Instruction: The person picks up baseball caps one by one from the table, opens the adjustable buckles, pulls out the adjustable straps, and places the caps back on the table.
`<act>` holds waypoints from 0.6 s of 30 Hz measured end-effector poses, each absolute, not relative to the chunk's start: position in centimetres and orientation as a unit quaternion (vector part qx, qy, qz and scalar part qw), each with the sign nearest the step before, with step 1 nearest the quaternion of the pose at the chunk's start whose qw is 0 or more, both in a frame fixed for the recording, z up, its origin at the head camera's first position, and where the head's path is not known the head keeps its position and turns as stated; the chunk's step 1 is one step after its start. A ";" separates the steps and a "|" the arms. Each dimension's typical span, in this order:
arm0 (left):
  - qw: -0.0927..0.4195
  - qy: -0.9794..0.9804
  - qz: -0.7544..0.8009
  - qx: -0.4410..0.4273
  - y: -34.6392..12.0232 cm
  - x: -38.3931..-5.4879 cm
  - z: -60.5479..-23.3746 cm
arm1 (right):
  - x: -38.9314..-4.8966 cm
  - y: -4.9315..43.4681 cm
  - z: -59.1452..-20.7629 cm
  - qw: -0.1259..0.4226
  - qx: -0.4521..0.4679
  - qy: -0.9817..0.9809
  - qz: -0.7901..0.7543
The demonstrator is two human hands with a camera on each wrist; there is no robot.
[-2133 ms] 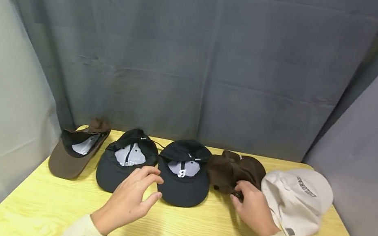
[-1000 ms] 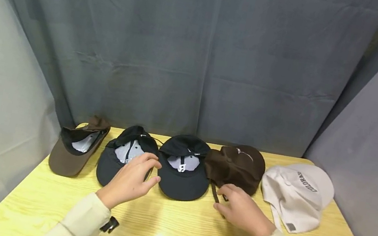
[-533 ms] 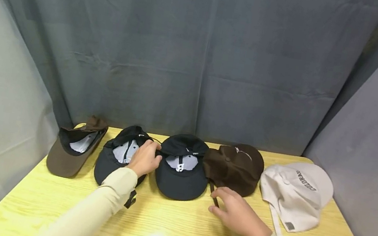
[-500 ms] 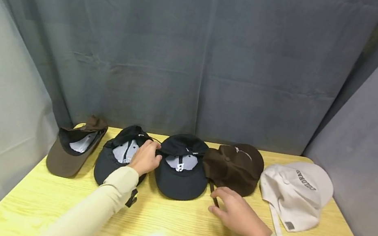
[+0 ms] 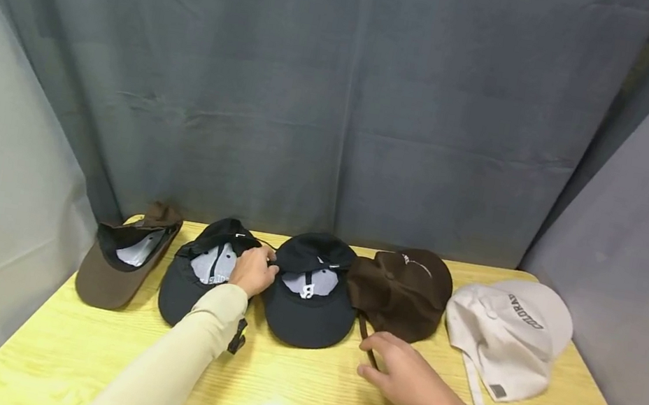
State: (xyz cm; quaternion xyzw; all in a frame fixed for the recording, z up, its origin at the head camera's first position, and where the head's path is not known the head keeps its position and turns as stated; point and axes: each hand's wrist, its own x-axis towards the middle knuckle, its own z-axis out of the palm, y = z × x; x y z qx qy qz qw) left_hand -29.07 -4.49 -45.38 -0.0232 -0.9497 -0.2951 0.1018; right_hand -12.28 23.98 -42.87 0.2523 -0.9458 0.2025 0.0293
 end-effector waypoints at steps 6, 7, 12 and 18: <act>0.149 -0.940 -0.306 -0.031 -4.6 -28.7 -44.5 | -12.4 24.1 -42.6 0.032 0.252 -0.946 0.200; 0.156 -0.937 -0.309 -0.037 -4.6 -28.6 -44.1 | -12.4 24.1 -42.5 0.034 0.249 -0.947 0.199; 0.163 -0.927 -0.331 -0.061 -5.5 -27.5 -41.9 | -12.5 24.3 -42.4 0.026 0.241 -0.949 0.201; 0.169 -0.918 -0.351 -0.074 -7.3 -26.1 -40.1 | -12.4 24.3 -42.5 0.019 0.233 -0.951 0.202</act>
